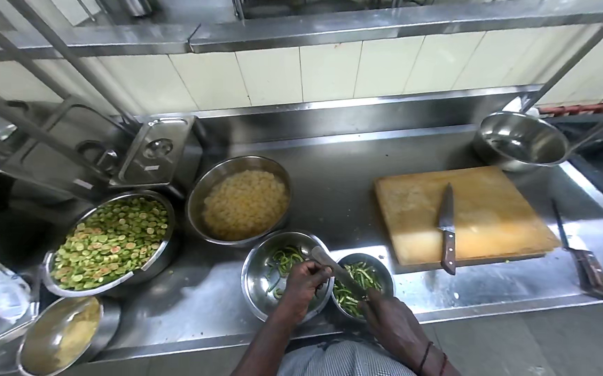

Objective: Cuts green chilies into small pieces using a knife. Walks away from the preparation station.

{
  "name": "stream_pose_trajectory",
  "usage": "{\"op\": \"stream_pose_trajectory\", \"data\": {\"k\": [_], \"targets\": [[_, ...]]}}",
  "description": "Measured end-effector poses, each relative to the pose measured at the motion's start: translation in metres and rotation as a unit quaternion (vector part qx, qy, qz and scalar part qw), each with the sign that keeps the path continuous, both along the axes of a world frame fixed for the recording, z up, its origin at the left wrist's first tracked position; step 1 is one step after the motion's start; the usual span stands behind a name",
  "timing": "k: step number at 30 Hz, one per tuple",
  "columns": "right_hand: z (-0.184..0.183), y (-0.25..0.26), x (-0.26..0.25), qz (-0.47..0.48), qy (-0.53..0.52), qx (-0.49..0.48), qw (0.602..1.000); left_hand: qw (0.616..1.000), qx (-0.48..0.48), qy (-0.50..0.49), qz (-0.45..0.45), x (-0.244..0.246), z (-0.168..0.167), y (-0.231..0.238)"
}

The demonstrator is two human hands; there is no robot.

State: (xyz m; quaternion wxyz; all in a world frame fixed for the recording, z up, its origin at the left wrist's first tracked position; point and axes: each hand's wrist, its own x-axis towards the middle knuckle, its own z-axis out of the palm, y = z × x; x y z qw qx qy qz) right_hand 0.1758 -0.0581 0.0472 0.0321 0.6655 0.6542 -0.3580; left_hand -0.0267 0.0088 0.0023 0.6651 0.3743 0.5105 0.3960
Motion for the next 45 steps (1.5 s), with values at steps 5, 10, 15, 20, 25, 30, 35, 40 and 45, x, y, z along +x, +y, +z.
{"op": "stream_pose_trajectory", "data": {"k": [5,10,15,20,25,30,35,40,45], "targets": [[-0.003,0.002,-0.001,0.006,0.013,-0.006,1.000,0.997,-0.044,-0.057,0.001,0.012,-0.001,-0.006],[-0.002,0.004,-0.002,-0.005,0.011,-0.007,1.000,0.995,-0.059,-0.080,-0.010,0.016,-0.001,-0.008],[-0.010,0.001,0.002,-0.070,0.051,0.063,0.994,0.981,-0.089,-0.170,0.034,0.021,0.004,-0.014],[-0.005,0.003,0.001,-0.049,0.019,0.028,0.998,0.985,-0.100,-0.130,0.062,0.025,0.007,-0.015],[0.000,0.004,0.000,-0.010,-0.005,0.007,1.000,0.990,-0.108,-0.087,0.027,0.020,0.010,-0.013],[0.005,0.004,-0.007,0.008,-0.040,-0.005,0.999,0.991,-0.116,-0.071,0.009,0.022,0.007,-0.015],[0.002,0.004,-0.007,0.012,-0.022,-0.002,1.000,0.987,-0.132,-0.094,0.007,0.025,0.006,-0.018],[-0.007,-0.001,-0.003,-0.042,0.030,0.042,0.998,0.976,-0.142,-0.164,-0.004,0.023,0.003,-0.021],[-0.007,-0.003,-0.002,-0.047,0.027,0.048,0.997,0.980,-0.126,-0.145,0.044,0.028,0.006,-0.027]]}}
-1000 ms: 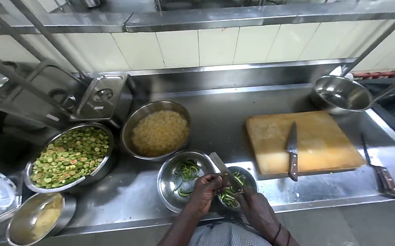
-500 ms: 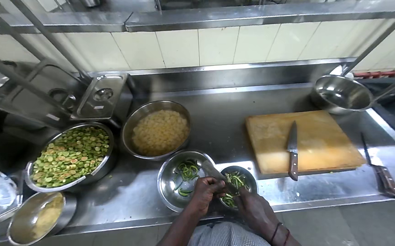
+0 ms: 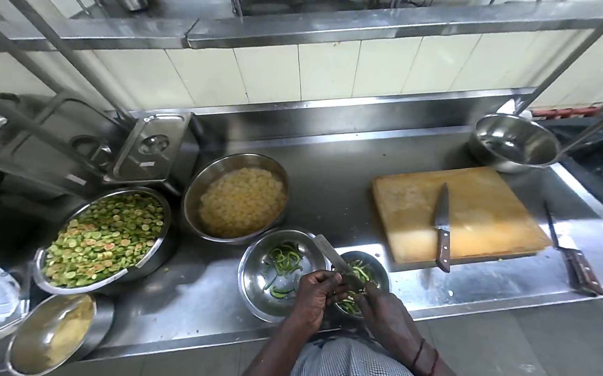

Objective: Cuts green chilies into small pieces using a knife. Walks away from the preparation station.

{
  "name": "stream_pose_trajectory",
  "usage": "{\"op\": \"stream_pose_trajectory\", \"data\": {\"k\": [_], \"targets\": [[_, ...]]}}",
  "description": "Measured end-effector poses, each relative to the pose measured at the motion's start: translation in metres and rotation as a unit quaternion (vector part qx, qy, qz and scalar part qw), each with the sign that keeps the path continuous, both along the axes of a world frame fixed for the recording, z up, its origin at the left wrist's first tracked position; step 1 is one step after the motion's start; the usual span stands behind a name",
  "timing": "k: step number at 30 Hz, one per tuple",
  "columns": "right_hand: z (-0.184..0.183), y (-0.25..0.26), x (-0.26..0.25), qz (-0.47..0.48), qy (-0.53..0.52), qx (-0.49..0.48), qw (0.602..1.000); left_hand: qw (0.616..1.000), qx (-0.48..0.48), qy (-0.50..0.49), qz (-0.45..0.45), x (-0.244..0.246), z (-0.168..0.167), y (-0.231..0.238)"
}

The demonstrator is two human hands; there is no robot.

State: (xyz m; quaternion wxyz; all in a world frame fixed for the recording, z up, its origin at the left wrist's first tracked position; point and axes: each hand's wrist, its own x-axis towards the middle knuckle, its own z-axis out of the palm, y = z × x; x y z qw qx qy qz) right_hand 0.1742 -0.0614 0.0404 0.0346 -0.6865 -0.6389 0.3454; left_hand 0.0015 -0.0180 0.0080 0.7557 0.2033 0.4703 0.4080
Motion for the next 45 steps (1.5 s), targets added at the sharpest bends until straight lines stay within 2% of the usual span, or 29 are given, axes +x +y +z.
{"op": "stream_pose_trajectory", "data": {"k": [7,19,26,30,38,45], "targets": [[0.007,0.001,-0.002,0.035,-0.016,-0.042,0.998,0.998,0.000,0.035,-0.060,-0.003,0.001,0.003],[0.004,0.000,-0.008,0.052,-0.005,-0.043,0.998,0.992,0.000,0.047,-0.118,0.003,-0.005,-0.004],[-0.003,-0.003,-0.002,-0.033,0.020,0.022,0.999,0.996,0.025,0.007,-0.080,0.004,-0.004,-0.007],[-0.002,-0.003,-0.003,-0.025,0.004,0.014,1.000,0.998,0.025,0.043,-0.050,0.010,-0.002,-0.008],[0.001,-0.001,-0.003,-0.006,-0.029,-0.017,0.999,0.998,0.025,0.048,0.011,0.015,-0.001,-0.006],[0.000,0.003,-0.005,0.011,-0.033,-0.041,0.999,0.994,0.053,0.091,-0.016,0.019,-0.006,-0.007]]}}
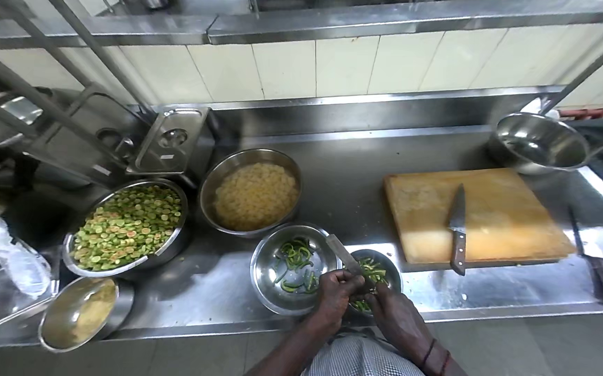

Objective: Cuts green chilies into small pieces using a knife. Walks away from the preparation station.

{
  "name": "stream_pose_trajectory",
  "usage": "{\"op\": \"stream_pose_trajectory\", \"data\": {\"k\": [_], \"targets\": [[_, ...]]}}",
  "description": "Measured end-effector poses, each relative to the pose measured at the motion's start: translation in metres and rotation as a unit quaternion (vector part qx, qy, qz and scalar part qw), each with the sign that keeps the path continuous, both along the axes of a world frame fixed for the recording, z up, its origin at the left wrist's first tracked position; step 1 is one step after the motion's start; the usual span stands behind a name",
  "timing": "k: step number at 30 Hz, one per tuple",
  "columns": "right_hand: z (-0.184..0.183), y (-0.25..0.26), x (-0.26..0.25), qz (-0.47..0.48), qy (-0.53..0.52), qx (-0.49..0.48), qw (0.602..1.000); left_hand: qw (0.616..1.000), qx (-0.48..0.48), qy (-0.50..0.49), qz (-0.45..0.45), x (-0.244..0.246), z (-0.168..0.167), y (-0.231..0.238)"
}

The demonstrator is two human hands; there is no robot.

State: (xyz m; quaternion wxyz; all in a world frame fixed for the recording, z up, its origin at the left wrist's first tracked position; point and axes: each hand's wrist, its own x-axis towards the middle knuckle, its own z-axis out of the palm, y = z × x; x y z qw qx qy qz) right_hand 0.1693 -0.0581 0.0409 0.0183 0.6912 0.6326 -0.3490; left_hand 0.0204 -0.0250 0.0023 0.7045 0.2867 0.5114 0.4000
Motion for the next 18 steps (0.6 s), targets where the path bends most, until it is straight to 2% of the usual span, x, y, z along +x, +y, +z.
{"op": "stream_pose_trajectory", "data": {"k": [5,18], "targets": [[-0.005,-0.001,0.001,0.010,0.027,0.016,0.999,0.998,-0.048,-0.015,-0.026,0.003,0.002,0.001],[-0.016,-0.004,0.010,-0.031,0.047,0.056,0.997,0.990,-0.097,-0.030,-0.095,0.016,0.011,0.012]]}}
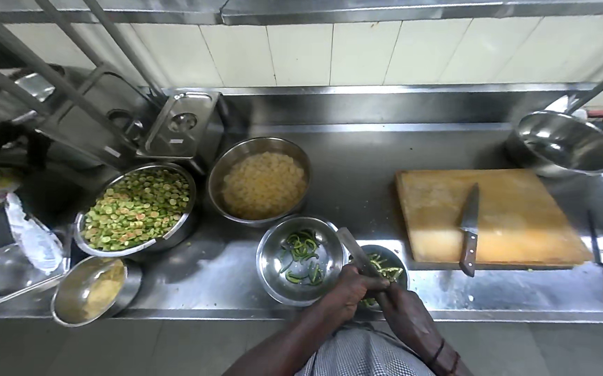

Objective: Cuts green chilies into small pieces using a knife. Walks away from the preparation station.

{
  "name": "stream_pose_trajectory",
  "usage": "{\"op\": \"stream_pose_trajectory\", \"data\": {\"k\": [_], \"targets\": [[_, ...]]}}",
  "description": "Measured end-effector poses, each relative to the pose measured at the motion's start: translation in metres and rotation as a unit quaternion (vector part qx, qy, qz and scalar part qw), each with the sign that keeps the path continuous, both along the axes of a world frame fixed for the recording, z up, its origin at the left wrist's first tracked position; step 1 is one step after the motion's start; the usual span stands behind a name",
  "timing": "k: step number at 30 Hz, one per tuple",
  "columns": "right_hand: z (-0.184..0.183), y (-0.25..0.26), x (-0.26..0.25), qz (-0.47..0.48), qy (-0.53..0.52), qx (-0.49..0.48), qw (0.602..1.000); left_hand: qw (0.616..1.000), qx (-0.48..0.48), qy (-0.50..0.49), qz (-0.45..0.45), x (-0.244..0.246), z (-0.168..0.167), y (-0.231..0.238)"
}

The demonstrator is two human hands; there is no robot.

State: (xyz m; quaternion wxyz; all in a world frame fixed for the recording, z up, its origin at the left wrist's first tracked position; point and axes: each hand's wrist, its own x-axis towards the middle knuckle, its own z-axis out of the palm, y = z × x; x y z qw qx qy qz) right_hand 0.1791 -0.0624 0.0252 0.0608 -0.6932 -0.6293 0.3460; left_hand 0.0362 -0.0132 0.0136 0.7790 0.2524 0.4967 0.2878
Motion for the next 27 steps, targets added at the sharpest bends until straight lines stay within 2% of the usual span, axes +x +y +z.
{"op": "stream_pose_trajectory", "data": {"k": [2,5,8,11,15,17,20,23,26,27], "targets": [[-0.001,-0.001,0.002,-0.013,0.005,0.006,1.000,0.999,0.024,0.020,-0.012,-0.001,-0.003,0.001],[0.000,-0.003,0.010,-0.059,0.000,0.046,0.997,0.981,0.144,0.118,-0.050,-0.009,-0.012,0.005],[0.002,-0.002,0.020,-0.115,0.002,0.092,0.989,0.926,0.273,0.225,-0.134,-0.034,-0.016,0.015],[0.006,-0.002,0.027,-0.154,0.005,0.120,0.981,0.866,0.340,0.335,-0.149,-0.053,-0.016,0.021],[0.006,-0.001,0.028,-0.160,0.013,0.130,0.978,0.785,0.349,0.485,-0.163,-0.080,-0.017,0.031],[0.004,-0.001,0.027,-0.158,0.013,0.124,0.980,0.736,0.375,0.533,-0.184,-0.092,-0.029,0.042],[0.003,-0.001,0.027,-0.153,0.019,0.104,0.983,0.683,0.355,0.586,-0.254,-0.105,-0.055,0.064],[0.004,-0.001,0.027,-0.154,0.021,0.106,0.982,0.670,0.323,0.586,-0.323,-0.110,-0.061,0.063],[0.004,-0.003,0.030,-0.162,0.016,0.111,0.980,0.658,0.303,0.583,-0.367,-0.110,-0.049,0.052],[0.004,-0.004,0.031,-0.165,0.015,0.111,0.980,0.668,0.289,0.577,-0.371,-0.110,-0.043,0.049]]}}
